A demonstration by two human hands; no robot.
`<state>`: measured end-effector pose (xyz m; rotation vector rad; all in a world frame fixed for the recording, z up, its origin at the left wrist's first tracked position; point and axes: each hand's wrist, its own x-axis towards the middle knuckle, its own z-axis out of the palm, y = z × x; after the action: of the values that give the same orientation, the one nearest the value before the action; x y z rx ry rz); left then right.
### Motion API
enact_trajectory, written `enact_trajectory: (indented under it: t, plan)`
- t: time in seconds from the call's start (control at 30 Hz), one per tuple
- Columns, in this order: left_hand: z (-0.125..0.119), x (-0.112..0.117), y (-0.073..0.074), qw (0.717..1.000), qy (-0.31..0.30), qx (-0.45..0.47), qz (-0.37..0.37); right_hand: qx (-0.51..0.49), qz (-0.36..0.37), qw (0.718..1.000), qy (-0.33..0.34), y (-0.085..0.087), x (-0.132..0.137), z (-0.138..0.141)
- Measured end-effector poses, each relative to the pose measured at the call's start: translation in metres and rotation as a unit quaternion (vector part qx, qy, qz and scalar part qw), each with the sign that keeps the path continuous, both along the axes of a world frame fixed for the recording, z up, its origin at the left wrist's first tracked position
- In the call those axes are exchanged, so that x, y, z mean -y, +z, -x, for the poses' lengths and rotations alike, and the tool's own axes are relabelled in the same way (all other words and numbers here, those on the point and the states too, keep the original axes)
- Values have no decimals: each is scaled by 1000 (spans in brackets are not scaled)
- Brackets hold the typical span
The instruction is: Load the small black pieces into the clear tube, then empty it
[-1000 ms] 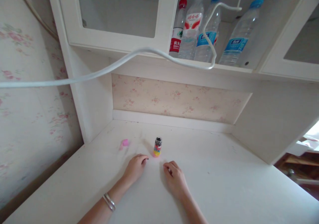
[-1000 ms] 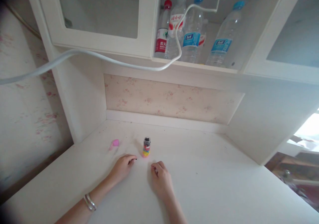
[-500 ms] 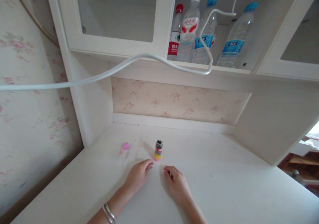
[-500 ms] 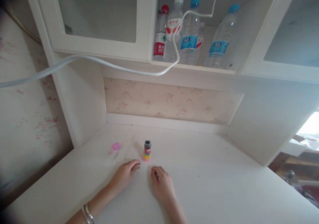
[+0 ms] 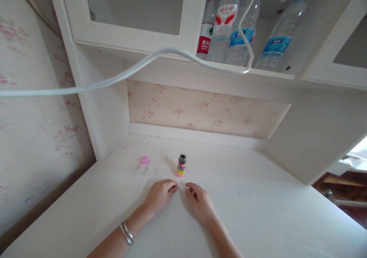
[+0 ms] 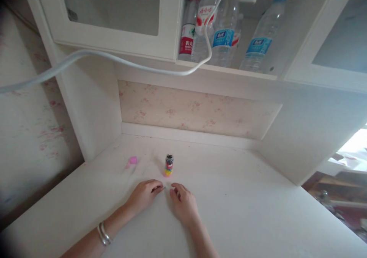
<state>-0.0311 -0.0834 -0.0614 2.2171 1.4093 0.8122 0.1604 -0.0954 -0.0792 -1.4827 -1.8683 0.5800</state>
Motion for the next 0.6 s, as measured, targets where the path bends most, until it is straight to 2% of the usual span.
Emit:
enact_trajectory:
  t: [0.17,0.4,0.6]
  plan:
    - [-1,-1,-3,1000,2,9,-13,18,-6,1000,22,-1,1,4]
    - [-5,1,-6,999,-24,22,-5,18,-18,998,55,-1,1,3]
    - [-4,2,-4,999,-16,29,14,36,-3,998,54,0,2,4]
